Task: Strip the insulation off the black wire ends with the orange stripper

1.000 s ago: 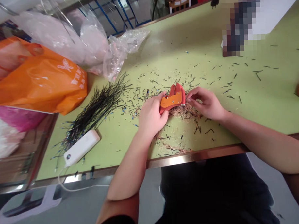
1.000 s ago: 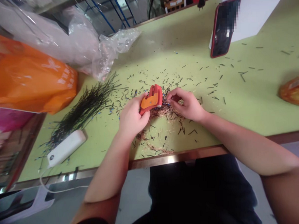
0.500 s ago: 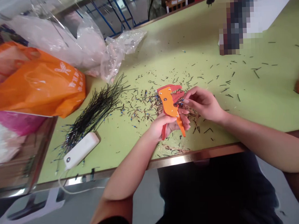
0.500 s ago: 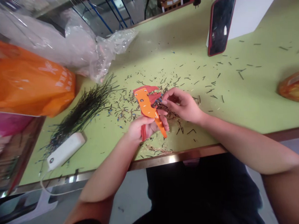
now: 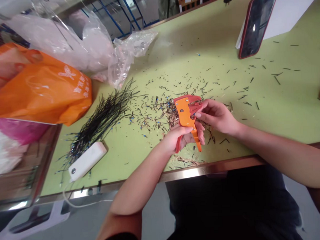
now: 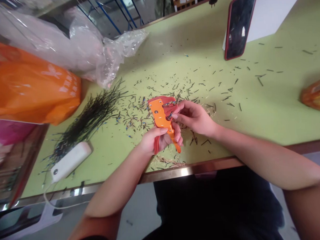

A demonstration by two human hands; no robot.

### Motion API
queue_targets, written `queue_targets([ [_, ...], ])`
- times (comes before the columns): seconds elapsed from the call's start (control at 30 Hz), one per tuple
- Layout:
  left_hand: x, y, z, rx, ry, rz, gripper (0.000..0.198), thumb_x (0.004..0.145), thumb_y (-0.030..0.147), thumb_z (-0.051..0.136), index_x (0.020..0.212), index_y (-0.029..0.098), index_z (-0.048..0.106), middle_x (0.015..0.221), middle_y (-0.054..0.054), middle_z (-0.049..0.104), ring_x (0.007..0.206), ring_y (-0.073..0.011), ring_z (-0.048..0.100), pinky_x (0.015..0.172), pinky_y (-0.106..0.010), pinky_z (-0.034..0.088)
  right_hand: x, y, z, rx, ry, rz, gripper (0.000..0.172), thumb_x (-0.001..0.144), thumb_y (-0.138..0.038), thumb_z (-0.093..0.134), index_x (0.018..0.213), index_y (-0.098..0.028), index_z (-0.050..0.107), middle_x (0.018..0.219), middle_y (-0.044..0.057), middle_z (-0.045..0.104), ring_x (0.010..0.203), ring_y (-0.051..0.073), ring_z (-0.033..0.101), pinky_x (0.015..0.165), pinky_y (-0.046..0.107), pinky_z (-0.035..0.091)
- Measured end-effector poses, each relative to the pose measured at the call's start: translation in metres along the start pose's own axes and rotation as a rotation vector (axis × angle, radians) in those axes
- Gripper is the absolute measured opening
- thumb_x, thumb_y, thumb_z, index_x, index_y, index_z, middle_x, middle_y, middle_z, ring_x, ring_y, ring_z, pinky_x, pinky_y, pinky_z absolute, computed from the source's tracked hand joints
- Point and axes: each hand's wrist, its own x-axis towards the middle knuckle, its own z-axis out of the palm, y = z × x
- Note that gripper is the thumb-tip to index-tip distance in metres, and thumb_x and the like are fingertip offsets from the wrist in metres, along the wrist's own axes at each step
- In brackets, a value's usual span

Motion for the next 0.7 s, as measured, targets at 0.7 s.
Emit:
queue_targets([
  [0.7, 0.0016, -0.0003, 0.0025, -0.072, -0.110, -0.070, 0.038, 0.085, 0.055, 0.074, 0.085, 0.017, 0.065, 0.069, -0.003, 0.061, 0.066, -0.0180, 0.063, 0.078, -0.040, 0.059, 0.0045, -0.0026, -0.0001, 0.091, -0.083, 0.168, 0.025, 0.088, -0.043, 0.085, 0.091, -0.020, 0.074, 0.092, 0.002, 0.077, 0.088, 0.015, 0.072, 0.088, 0.031, 0.060],
])
